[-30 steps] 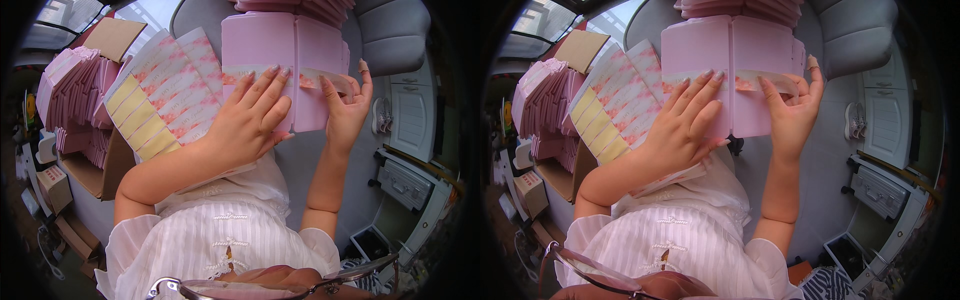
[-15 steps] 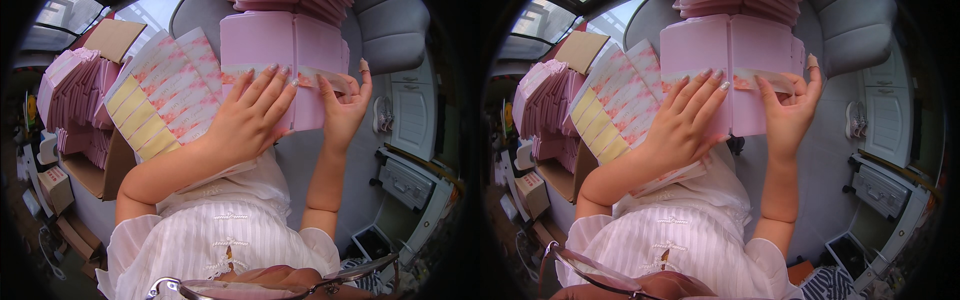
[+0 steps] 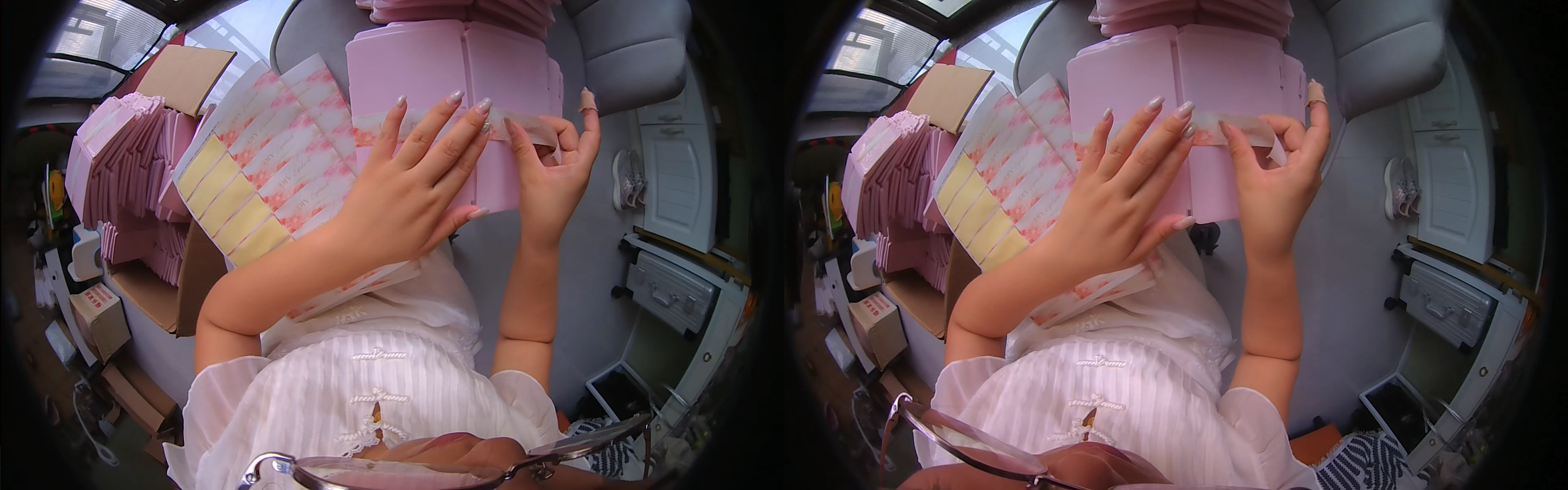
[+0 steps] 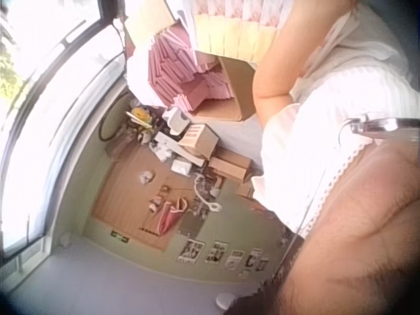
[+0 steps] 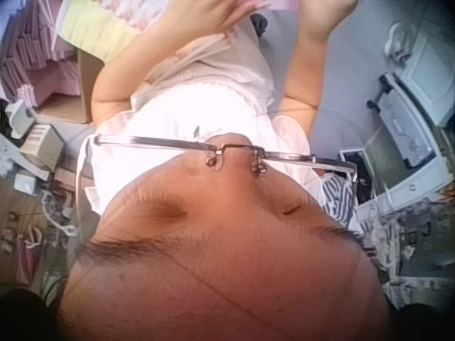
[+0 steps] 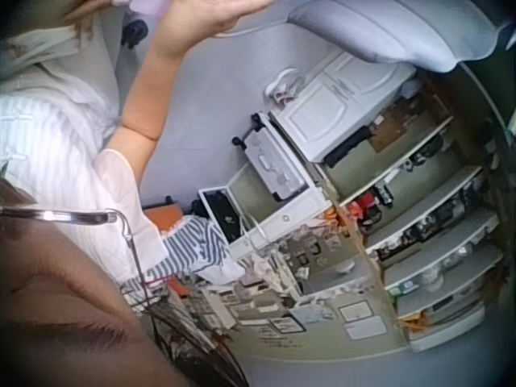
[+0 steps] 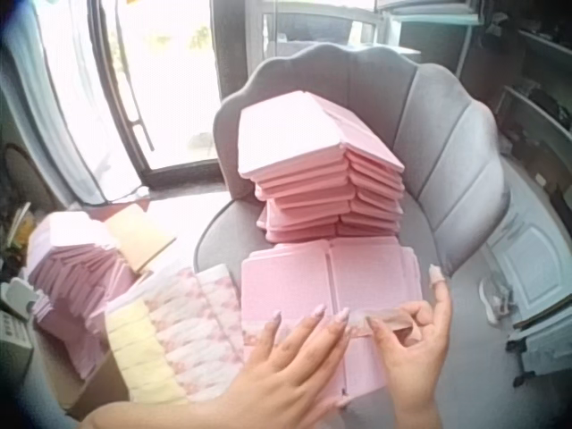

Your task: The person peels adhesive labels from a large sheet and applies them to pink rectangular boxes. The person handles several boxes from a large stack, placing labeled boxes onto a chair.

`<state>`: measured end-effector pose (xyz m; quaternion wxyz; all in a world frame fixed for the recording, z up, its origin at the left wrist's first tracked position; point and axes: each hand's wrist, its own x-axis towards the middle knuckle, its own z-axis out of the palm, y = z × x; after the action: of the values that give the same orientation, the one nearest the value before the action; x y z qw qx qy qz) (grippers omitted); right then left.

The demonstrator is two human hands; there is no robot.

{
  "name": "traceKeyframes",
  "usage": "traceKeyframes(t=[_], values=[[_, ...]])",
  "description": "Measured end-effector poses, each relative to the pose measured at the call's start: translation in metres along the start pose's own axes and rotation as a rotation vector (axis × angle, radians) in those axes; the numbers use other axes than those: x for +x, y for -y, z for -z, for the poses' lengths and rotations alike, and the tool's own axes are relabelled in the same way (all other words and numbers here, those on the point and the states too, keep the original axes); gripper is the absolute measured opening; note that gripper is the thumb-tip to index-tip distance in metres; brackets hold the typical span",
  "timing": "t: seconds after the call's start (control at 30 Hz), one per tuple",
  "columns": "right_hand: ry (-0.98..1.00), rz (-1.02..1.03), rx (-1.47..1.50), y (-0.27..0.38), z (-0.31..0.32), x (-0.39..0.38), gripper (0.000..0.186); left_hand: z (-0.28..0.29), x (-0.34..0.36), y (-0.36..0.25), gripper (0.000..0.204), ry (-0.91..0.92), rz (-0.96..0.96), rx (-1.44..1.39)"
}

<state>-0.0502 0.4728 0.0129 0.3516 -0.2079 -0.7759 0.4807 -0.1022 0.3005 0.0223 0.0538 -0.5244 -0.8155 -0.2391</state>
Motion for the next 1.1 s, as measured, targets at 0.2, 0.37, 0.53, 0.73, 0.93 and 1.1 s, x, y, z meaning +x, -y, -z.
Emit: traceKeyframes(t=[0.2,0.37,0.53,0.73,0.93,1.1], values=[[-0.073,0.259,-0.382,0.001,-0.007,-0.006,0.086,-0.013,0.005,0.003,0.065,0.030,0.007,0.051],[-0.108,0.318,-0.508,0.003,-0.015,-0.006,0.098,-0.011,0.006,0.002,0.066,0.037,0.007,0.101],[-0.101,0.227,-0.654,0.004,-0.008,0.002,0.104,-0.011,0.007,0.003,0.066,0.051,0.006,0.105],[0.027,-0.272,-0.722,-0.009,0.012,0.020,0.097,-0.008,0.004,0.005,0.067,0.048,0.006,0.055],[0.057,-0.086,-0.512,-0.050,0.028,0.029,0.074,-0.006,0.005,0.004,0.085,0.086,0.005,-0.001],[0.030,-0.125,-0.345,-0.051,0.029,0.027,0.065,-0.012,0.002,0.004,0.097,0.069,0.007,0.059]])
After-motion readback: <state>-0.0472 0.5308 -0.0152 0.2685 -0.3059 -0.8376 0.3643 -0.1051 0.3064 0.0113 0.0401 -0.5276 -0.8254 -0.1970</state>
